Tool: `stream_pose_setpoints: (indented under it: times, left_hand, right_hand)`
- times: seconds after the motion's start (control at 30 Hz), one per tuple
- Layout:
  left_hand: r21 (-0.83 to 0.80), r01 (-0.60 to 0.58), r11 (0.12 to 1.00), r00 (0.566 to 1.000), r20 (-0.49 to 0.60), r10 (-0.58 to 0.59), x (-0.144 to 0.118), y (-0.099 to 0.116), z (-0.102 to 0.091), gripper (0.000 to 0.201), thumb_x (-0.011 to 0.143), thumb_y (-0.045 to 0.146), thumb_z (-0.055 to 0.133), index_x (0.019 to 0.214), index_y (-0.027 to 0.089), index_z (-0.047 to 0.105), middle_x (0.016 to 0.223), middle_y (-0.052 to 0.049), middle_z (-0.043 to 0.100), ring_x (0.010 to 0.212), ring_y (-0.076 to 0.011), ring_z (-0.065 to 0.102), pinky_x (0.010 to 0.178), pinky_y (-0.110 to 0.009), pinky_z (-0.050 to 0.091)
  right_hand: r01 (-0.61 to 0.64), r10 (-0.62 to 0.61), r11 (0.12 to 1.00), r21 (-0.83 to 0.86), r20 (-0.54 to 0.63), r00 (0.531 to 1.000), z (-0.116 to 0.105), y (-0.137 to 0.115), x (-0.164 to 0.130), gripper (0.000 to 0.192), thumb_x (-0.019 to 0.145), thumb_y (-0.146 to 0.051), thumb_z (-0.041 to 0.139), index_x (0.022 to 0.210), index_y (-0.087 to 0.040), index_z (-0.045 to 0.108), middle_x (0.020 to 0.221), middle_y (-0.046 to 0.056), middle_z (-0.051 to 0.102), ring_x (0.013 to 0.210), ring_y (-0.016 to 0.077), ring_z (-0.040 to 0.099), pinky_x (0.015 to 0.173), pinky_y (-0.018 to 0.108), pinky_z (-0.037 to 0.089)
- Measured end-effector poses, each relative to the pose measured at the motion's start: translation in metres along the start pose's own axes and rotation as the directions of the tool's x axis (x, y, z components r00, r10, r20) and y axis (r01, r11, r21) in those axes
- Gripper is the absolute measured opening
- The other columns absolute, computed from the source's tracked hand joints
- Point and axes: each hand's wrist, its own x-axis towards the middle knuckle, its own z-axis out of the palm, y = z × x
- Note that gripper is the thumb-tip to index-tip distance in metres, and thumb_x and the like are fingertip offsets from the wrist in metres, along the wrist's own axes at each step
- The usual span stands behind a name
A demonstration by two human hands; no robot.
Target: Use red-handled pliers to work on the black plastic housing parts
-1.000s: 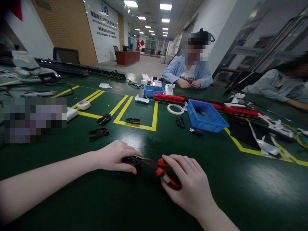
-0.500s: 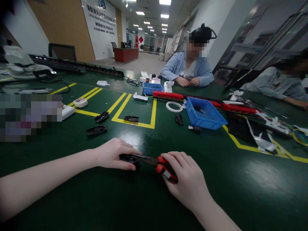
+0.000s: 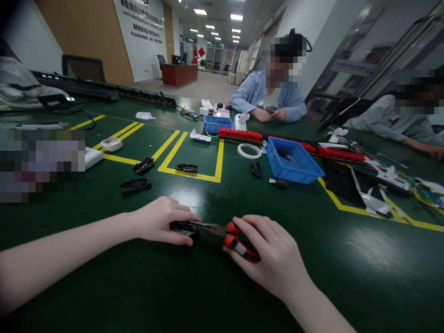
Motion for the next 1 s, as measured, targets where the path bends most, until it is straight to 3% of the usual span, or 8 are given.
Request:
stream_pose_setpoints:
  times: [0.47,1.0]
  left_hand:
    - [0.064,-0.007,0.998,1.0,0.002,0.007,0.0006,-0.0001,0.0005,0.04,0.089,0.05,0.063,0.114,0.02,0.066,0.088,0.001,0.07,0.068,-0.0136,0.064,0.056,-0.024,0.04]
    - [0.081,-0.034,0.996,0.999,-0.026,0.036,0.0002,-0.0033,0.004,0.043,0.09,0.052,0.061,0.116,0.019,0.064,0.086,-0.001,0.07,0.066,-0.0141,0.063,0.054,-0.024,0.038]
  right_hand:
    - [0.092,-0.091,0.994,-0.06,0.005,0.996,-0.0009,0.0021,-0.0008,0.039,0.087,-0.034,0.064,0.118,-0.011,0.06,0.102,0.015,0.067,0.087,0.0228,0.067,0.068,0.034,0.057]
    - [0.081,-0.08,0.996,-0.041,0.031,0.996,0.0003,0.0019,-0.0008,0.038,0.088,-0.035,0.061,0.118,-0.011,0.06,0.103,0.015,0.067,0.087,0.0229,0.068,0.069,0.035,0.058]
